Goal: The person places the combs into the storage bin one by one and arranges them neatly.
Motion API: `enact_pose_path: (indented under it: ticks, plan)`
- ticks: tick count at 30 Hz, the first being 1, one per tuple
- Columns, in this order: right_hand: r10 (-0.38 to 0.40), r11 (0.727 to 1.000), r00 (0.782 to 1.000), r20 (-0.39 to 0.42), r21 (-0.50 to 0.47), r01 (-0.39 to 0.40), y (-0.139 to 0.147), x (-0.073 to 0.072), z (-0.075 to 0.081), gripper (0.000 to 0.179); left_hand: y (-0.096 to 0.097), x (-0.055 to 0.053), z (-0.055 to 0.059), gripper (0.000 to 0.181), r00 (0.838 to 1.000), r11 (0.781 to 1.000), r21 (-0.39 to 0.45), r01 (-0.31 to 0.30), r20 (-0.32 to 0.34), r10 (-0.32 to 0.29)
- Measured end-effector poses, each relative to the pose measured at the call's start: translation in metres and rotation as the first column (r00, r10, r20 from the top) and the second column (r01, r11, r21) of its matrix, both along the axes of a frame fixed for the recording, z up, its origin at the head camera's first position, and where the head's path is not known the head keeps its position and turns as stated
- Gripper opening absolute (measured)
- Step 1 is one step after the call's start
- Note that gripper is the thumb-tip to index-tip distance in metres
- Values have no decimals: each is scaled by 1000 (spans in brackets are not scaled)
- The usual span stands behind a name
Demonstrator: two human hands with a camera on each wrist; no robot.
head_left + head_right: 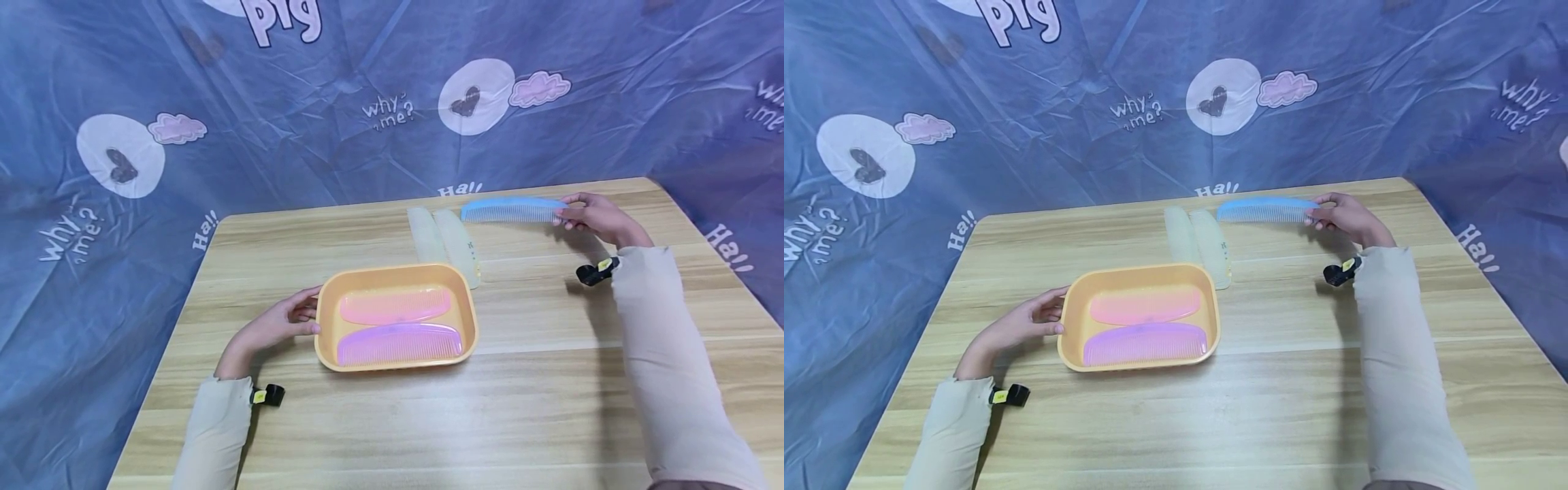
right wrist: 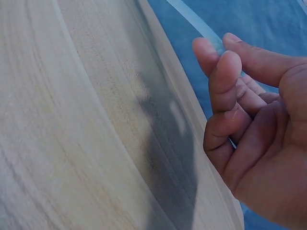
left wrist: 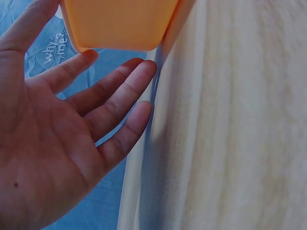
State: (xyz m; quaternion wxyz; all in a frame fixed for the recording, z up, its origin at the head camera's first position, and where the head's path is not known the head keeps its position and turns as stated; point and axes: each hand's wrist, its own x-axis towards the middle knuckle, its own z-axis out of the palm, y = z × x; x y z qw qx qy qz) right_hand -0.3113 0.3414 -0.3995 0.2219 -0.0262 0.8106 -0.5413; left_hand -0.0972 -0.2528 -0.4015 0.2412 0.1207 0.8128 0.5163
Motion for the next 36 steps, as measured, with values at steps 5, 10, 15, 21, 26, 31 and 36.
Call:
enact_pose_path:
  ticks: [5,10,15,21,26,31,36]
  plan:
    - [-22,999,1000,4,-38,22,2,7,4,33,1,1,2,79,1000,1000,-12,-7,3,7]
    - [-32,995,999,5,-92,32,4,13,6,29,2,3,4,80,1000,1000,-15,-13,12,13]
    - [-46,976,999,22,-211,49,3,24,10,16,1,3,4,80,1000,1000,-8,-4,12,4]
    - [-55,914,997,53,-399,71,-4,38,16,13,1,2,4,80,1000,1000,-4,-2,25,2]
    - [-46,879,998,53,-472,65,-12,47,23,13,2,2,5,80,999,1000,-3,-5,31,5]
    - [-12,850,999,42,-526,33,-20,55,31,15,2,1,5,80,999,1000,0,-5,32,5]
    - [42,828,999,28,-560,-19,-30,66,38,17,2,0,6,80,999,1000,-8,-9,35,9]
